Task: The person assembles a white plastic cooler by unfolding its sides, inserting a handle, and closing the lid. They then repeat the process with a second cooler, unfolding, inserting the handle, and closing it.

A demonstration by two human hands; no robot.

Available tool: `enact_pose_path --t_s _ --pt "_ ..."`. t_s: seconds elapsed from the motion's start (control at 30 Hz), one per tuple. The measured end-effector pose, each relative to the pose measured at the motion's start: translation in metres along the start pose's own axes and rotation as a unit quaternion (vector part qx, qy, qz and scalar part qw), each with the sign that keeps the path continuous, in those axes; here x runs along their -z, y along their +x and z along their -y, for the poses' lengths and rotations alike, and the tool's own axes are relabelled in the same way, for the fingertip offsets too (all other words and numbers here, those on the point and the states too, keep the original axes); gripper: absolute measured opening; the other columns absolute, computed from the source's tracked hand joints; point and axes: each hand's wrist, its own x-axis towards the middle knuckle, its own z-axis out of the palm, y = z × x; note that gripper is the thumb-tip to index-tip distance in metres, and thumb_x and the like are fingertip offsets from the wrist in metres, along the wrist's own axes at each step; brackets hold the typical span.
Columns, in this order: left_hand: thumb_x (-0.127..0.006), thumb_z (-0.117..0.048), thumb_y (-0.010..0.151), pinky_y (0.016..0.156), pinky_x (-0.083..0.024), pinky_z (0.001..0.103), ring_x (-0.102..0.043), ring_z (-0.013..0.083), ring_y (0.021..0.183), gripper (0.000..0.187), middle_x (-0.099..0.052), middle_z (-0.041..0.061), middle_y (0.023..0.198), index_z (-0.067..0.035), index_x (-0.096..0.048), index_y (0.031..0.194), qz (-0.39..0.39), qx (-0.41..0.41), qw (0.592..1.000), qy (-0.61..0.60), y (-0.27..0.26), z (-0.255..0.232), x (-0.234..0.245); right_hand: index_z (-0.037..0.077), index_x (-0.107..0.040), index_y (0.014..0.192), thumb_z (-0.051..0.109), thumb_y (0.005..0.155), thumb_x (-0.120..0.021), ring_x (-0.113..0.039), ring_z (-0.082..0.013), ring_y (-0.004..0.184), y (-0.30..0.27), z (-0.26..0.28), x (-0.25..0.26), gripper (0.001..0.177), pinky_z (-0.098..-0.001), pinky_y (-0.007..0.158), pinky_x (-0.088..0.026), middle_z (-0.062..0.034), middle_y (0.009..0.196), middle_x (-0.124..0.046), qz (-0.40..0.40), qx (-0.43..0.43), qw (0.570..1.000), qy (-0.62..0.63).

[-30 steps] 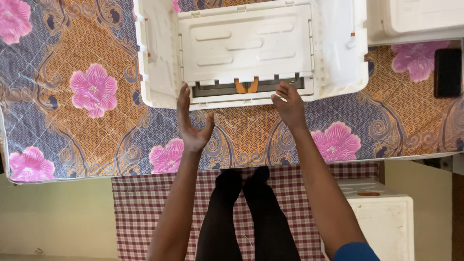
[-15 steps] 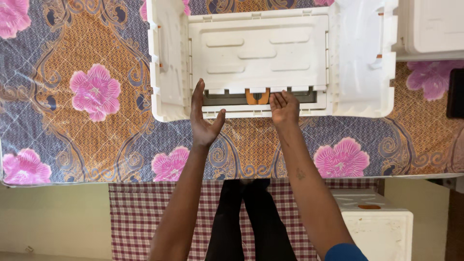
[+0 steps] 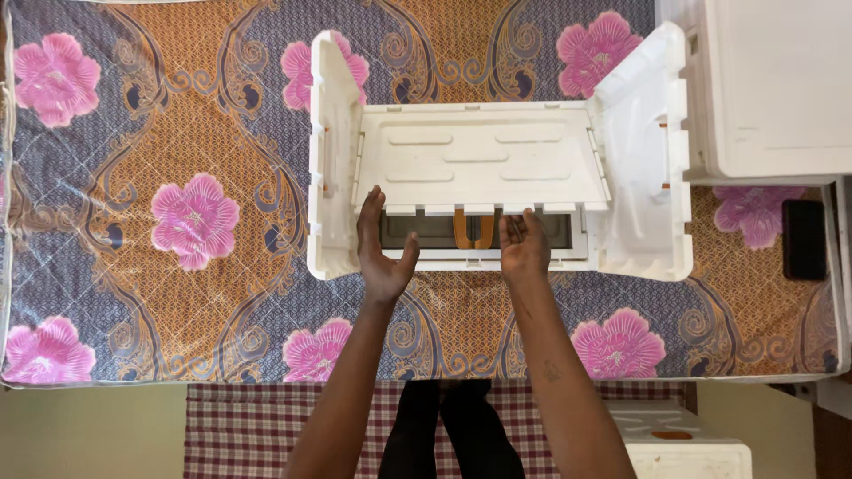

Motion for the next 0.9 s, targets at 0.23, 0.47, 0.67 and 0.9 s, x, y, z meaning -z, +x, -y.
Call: enact_pose_path --t_s 0.23,0.47,0.67,0.9 --pt "-0.066 -0.001 0.093 0.121 -0.042 0.048 -0.046 0.0368 0.147 0.047 -0.051 0.016 0.153 -0.003 -0.055 0.139 -0.071 0.012 0.993 0.096 0.043 -0.015 0.002 0.004 -0.058 0.101 0.010 0.093 -0.081 -0.074 -0.0228 0.082 -0.025 0.026 -0.057 0.025 -0.0334 0.080 -0.066 -0.0136 0.093 -0.070 0.087 0.135 0.985 -0.060" --pt "-0.070 0.001 0.087 0.118 -0.040 0.049 -0.045 0.0355 0.138 0.036 -0.056 0.011 0.141 -0.009 -0.063 0.121 -0.105 -0.043 0.971 0.211 0.101 -0.016 0.014 0.005 -0.052 0.100 0.002 0.092 -0.076 -0.073 -0.0217 0.077 -0.032 0.058 -0.129 0.025 -0.0348 0.075 -0.069 -0.0112 0.089 -0.070 0.115 0.236 0.956 -0.131" --pt "-0.063 0.007 0.077 0.110 -0.038 0.054 -0.044 0.0412 0.131 0.045 -0.057 0.014 0.137 -0.007 -0.064 0.120 -0.101 -0.038 0.938 0.330 0.134 0.004 0.031 0.001 -0.061 0.116 0.000 0.096 -0.073 -0.074 -0.0194 0.081 -0.004 0.079 -0.171 0.024 -0.0329 0.077 -0.068 -0.0098 0.090 -0.070 0.171 0.295 0.911 -0.231" --pt "-0.052 0.013 0.077 0.106 -0.048 0.051 -0.058 0.0417 0.122 0.054 -0.061 0.018 0.136 0.002 -0.063 0.128 -0.096 0.017 0.954 0.282 0.142 0.034 0.051 0.002 -0.059 0.154 0.007 0.113 -0.069 -0.070 -0.0160 0.102 0.024 0.098 -0.176 0.043 -0.0336 0.095 -0.059 -0.0123 0.116 -0.078 0.248 0.468 0.712 -0.461"
